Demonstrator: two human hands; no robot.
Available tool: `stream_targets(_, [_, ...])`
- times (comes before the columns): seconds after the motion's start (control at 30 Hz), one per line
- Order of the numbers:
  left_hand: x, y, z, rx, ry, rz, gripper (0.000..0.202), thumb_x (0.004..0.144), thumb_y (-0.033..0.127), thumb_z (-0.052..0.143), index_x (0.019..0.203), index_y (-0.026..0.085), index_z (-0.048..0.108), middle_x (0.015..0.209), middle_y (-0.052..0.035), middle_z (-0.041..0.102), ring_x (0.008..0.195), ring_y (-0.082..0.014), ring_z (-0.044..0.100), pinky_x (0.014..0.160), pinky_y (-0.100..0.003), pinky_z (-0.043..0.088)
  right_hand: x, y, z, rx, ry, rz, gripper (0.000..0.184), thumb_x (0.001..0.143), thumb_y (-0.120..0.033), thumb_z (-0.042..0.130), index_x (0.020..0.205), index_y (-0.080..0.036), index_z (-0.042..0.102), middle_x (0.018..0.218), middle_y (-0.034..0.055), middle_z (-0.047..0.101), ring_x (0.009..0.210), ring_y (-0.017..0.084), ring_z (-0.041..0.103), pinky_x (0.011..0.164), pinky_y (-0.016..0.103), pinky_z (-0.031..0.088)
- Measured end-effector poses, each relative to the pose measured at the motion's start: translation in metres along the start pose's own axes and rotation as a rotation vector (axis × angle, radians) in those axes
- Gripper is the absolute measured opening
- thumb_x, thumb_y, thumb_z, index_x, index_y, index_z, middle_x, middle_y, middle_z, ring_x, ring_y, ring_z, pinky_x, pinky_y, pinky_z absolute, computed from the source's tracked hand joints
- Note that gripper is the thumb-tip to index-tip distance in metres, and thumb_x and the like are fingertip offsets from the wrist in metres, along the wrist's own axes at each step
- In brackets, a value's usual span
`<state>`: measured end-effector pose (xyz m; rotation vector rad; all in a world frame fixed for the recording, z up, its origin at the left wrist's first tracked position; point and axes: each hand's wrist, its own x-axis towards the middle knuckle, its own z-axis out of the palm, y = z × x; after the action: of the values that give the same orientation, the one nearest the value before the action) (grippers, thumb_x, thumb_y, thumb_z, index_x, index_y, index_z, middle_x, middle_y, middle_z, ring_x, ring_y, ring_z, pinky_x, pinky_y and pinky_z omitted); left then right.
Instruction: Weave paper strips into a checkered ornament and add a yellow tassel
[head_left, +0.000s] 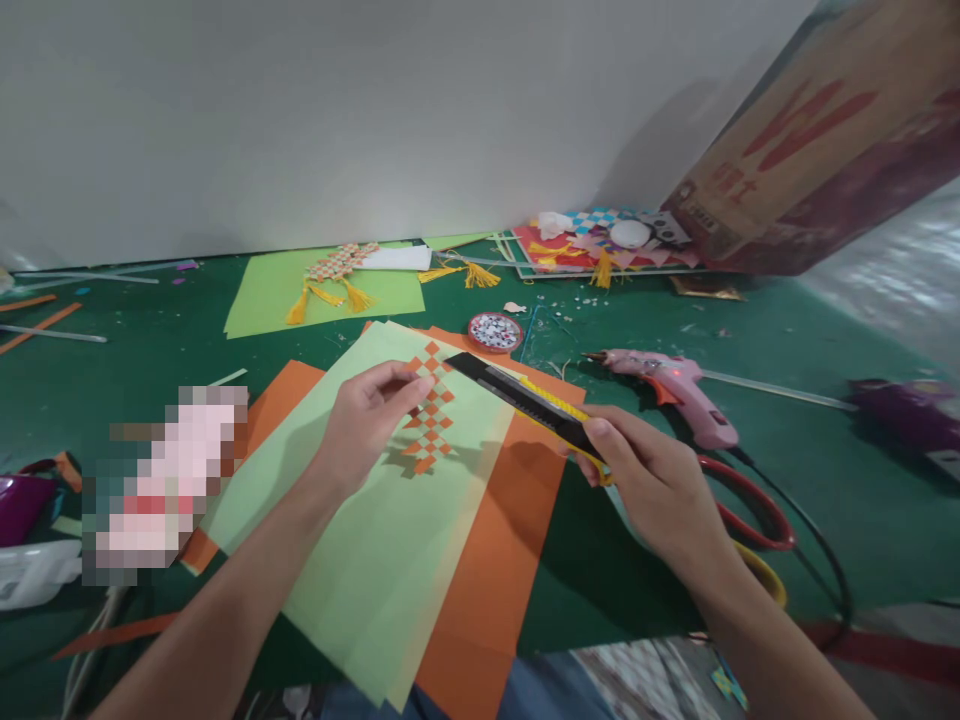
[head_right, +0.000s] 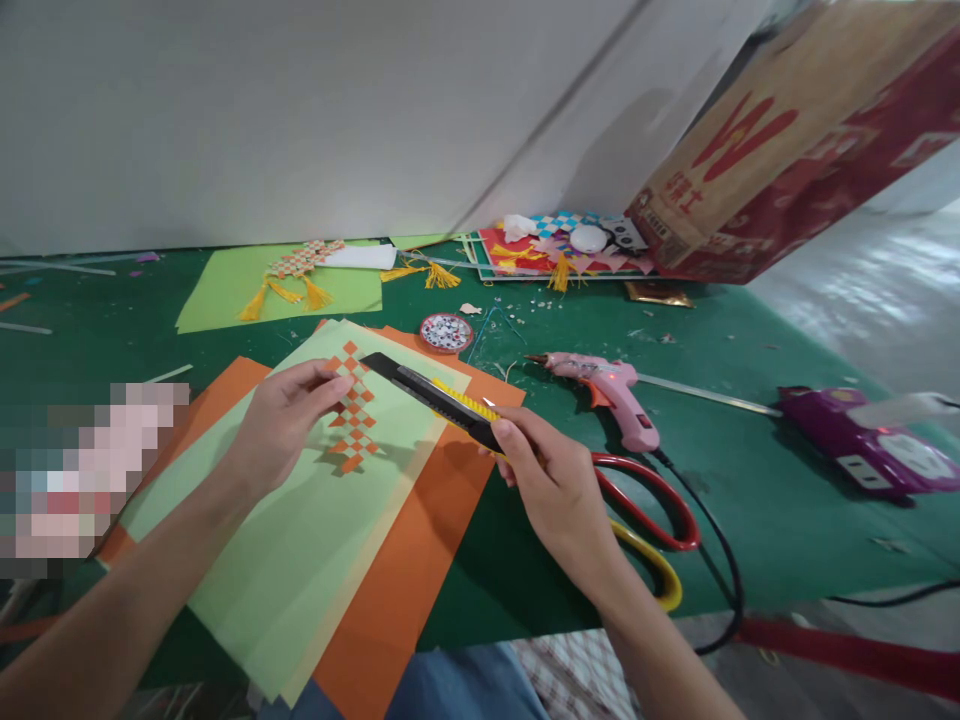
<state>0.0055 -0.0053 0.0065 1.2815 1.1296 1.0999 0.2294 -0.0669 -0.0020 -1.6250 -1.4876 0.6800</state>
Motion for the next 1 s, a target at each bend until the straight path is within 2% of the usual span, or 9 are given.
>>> stream_targets(0.3, [-0.0002, 0.0014, 0.0005, 0.019, 0.002, 0.007, 0.021, 0.074, 0.038, 0.069, 0.068, 0.018, 0.063, 0.067, 0.0009, 0.060, 0.064, -0.0109, 0.054, 0.062, -0.023, 0.046, -0.0005, 0.0002, 0.0015, -0.010, -0.023, -0.008, 0.042, 0.084, -0.058, 0.042, 0.070, -0.021, 0.057, 0.047, -0.0023, 0.046, 0.044, 0.013, 0.045, 0.044, 0.025, 0.036])
stream_targets(0.47, [0.0003, 0.0006, 0.0006, 0.016, 0.004, 0.004, 0.022, 0.073, 0.038, 0.069, 0.068, 0.018, 0.062, 0.066, 0.0013, 0.059, 0.064, -0.0106, 0.053, 0.062, -0.023, 0.045, -0.0006, 0.0035, 0.0018, -0.005, -0.039, 0.015, 0.049, 0.082, -0.061, 0.043, 0.084, -0.017, 0.064, 0.048, -0.0024, 0.046, 0.045, 0.014, 0.047, 0.045, 0.026, 0.038])
stream_targets(0.6, [-0.0003, -0.0003, 0.0007, 0.004, 0.004, 0.010, 0.021, 0.074, 0.037, 0.069, 0.068, 0.018, 0.063, 0.066, 0.0017, 0.059, 0.064, -0.0099, 0.053, 0.062, -0.022, 0.044, -0.0010, 0.0051, 0.0029, 0.023, -0.052, 0.035, 0.051, 0.083, -0.061, 0.042, 0.089, -0.016, 0.066, 0.048, -0.0026, 0.046, 0.044, 0.013, 0.046, 0.045, 0.025, 0.039])
stream_targets(1.0, [-0.0002, -0.0018, 0.0012, 0.005, 0.029, 0.019, 0.023, 0.072, 0.039, 0.070, 0.067, 0.018, 0.062, 0.066, 0.0011, 0.058, 0.063, -0.0113, 0.053, 0.061, -0.024, 0.044, -0.0009, 0.0025, 0.0018, 0.027, -0.093, 0.031, 0.049, 0.083, -0.062, 0.042, 0.081, -0.018, 0.064, 0.044, -0.0036, 0.045, 0.041, 0.012, 0.044, 0.045, 0.025, 0.039])
